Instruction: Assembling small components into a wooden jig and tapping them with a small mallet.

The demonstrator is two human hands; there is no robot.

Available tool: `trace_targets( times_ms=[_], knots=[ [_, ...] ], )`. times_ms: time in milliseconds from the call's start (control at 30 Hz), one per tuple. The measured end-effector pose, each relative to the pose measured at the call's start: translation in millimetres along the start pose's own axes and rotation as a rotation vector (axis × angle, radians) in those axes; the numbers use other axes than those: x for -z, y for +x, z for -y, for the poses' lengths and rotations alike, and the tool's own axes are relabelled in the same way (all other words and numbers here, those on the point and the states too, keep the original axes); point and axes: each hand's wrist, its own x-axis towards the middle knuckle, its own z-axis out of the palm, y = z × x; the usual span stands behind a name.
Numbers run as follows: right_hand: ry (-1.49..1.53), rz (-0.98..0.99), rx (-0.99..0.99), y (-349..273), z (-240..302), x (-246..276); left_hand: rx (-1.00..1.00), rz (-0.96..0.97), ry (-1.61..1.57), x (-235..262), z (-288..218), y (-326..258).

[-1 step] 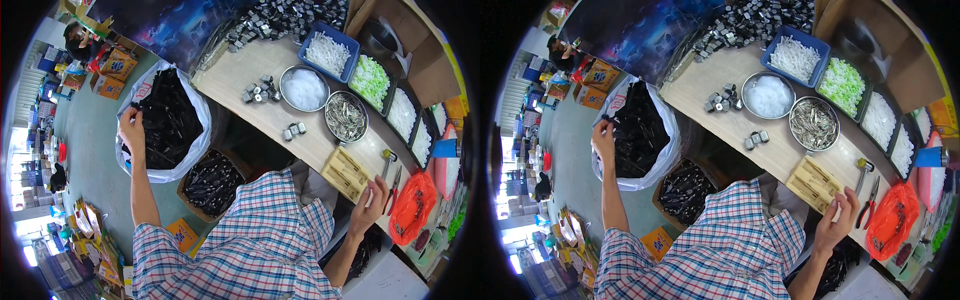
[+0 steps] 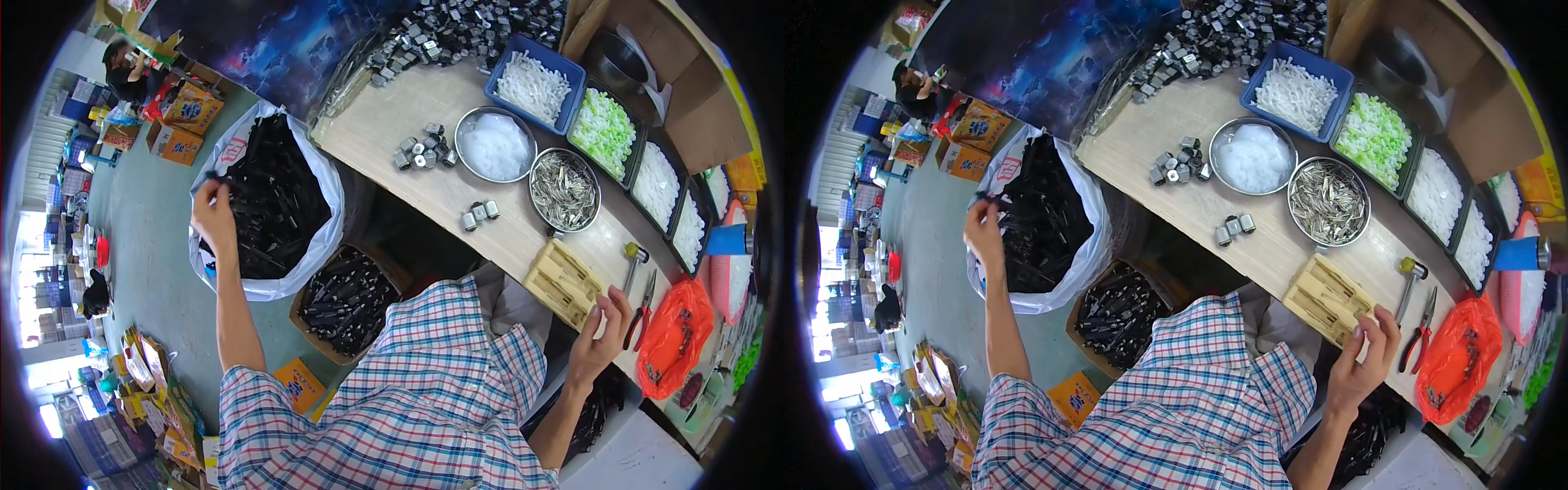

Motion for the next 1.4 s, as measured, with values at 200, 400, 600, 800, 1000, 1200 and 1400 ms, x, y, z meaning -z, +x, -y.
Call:
trace_targets(
  times_ms=[200,400,600,800,1000,1200,1400],
  knots=[
    [0.105,0.031,-0.055,-13.9,28.0,-9.7,0.271,-0.229,-0.368,-14.4,-73.7,-24.3],
    [1.087,0.255,-0.389,-30.5,65.6,-54.7,0.91,0.81,-1.724,-36.8,-248.0,-152.1],
    [1.353,-0.096,-0.515,-23.7,49.1,-54.0,1.234,1.29,-1.712,-36.5,-318.6,-224.1],
    [0.625,-0.151,-0.445,11.4,-5.3,6.0,0.255,1.307,-1.114,-48.8,-346.3,-201.4],
    [0.309,0.377,-0.35,54.9,-36.4,5.5,-1.031,0.847,-0.901,-74.9,-367.4,-236.5],
    [0.116,0.281,0.044,59.1,-39.2,-33.8,-1.065,0.694,-0.968,-87.2,-349.1,-262.3],
    [0.061,0.247,0.122,58.0,-34.7,-37.9,-1.242,0.685,-0.698,-74.4,-316.6,-267.6]
  ],
)
